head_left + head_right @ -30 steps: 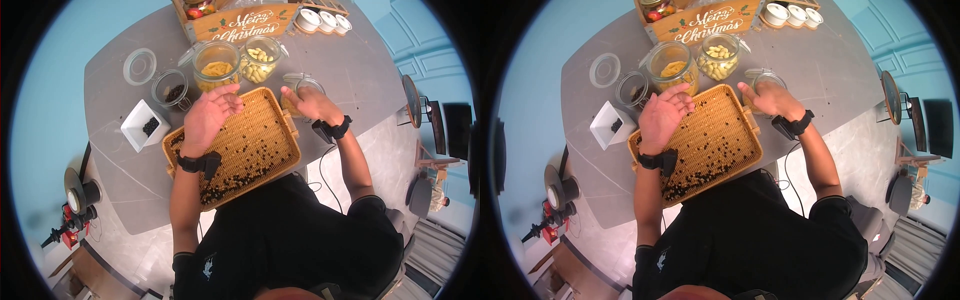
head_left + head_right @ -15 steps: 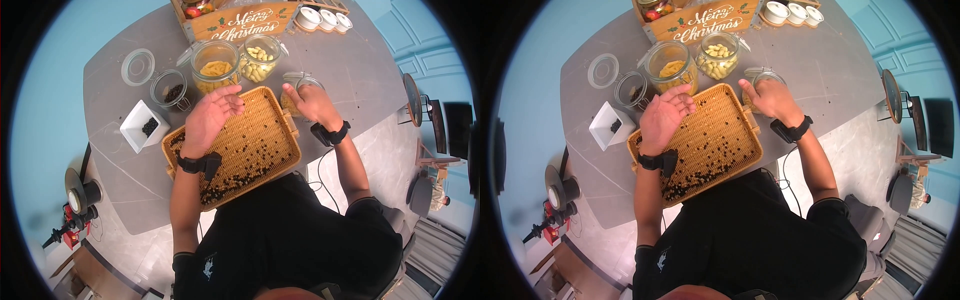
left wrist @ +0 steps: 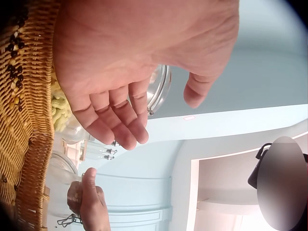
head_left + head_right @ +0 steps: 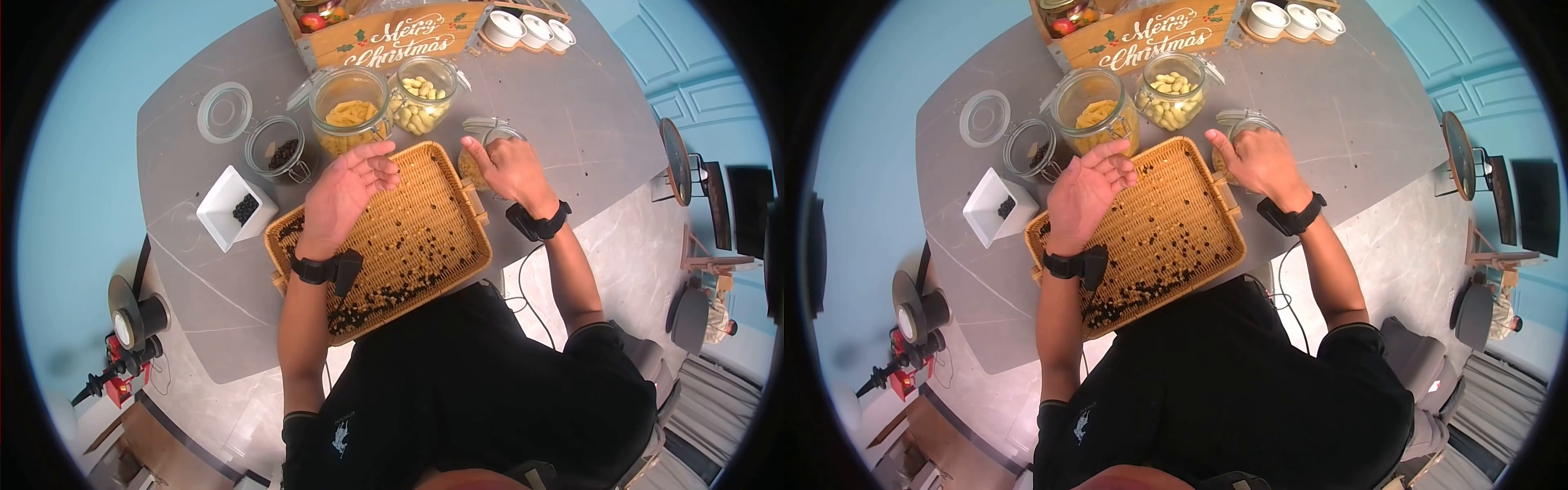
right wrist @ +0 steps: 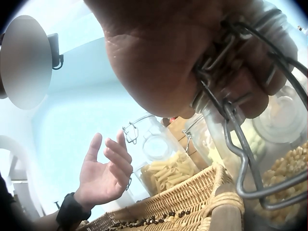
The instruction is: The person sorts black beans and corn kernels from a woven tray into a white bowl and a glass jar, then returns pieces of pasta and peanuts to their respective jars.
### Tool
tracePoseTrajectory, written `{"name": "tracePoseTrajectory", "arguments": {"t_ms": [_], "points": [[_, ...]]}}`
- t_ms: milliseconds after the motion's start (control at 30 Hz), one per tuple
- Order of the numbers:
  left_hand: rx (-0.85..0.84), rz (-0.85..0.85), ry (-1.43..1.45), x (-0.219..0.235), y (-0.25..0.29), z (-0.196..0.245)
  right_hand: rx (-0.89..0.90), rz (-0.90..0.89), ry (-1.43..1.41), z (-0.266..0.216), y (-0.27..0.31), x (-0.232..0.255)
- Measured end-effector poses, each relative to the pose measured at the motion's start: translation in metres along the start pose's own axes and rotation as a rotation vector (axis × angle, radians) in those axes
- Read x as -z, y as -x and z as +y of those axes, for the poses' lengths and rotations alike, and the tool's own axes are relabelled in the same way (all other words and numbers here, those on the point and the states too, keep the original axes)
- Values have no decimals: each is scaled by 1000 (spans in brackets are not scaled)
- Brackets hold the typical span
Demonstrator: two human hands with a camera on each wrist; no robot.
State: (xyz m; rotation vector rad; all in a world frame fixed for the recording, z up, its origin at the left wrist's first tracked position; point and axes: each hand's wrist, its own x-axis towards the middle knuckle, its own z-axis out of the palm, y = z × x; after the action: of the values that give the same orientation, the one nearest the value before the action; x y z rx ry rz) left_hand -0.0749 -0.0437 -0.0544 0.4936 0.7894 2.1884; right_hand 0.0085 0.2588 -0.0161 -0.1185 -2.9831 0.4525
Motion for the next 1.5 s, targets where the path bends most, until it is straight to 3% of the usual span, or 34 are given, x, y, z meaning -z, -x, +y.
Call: {"name": "tracePoseTrajectory", "arguments": {"t_ms": [167, 467, 567, 767, 1067, 1200, 1267, 1367, 1500], "points": [[20, 34, -31, -2, 0, 1, 62, 90, 61, 2, -1, -6], [30, 49, -34, 0, 1, 0, 9, 123, 90, -1, 3, -6], [27, 57, -38, -1, 0, -1, 12, 221, 151, -3, 4, -8], [23, 41, -41, 2, 0, -1, 32, 338, 1, 0, 3, -12], [26, 51, -51, 0, 1, 0, 6, 325, -120, 3, -4, 5], [25, 49, -59, -1, 1, 0, -117, 281, -266, 5, -8, 25], [17, 58, -60, -1, 2, 0, -195, 230, -405, -18, 0, 39], [15, 42, -48, 1, 1, -1, -113, 108, -615, -39, 14, 27], [-4, 17, 21, 2, 1, -1, 114, 36, -624, -83, 22, 17]]}}
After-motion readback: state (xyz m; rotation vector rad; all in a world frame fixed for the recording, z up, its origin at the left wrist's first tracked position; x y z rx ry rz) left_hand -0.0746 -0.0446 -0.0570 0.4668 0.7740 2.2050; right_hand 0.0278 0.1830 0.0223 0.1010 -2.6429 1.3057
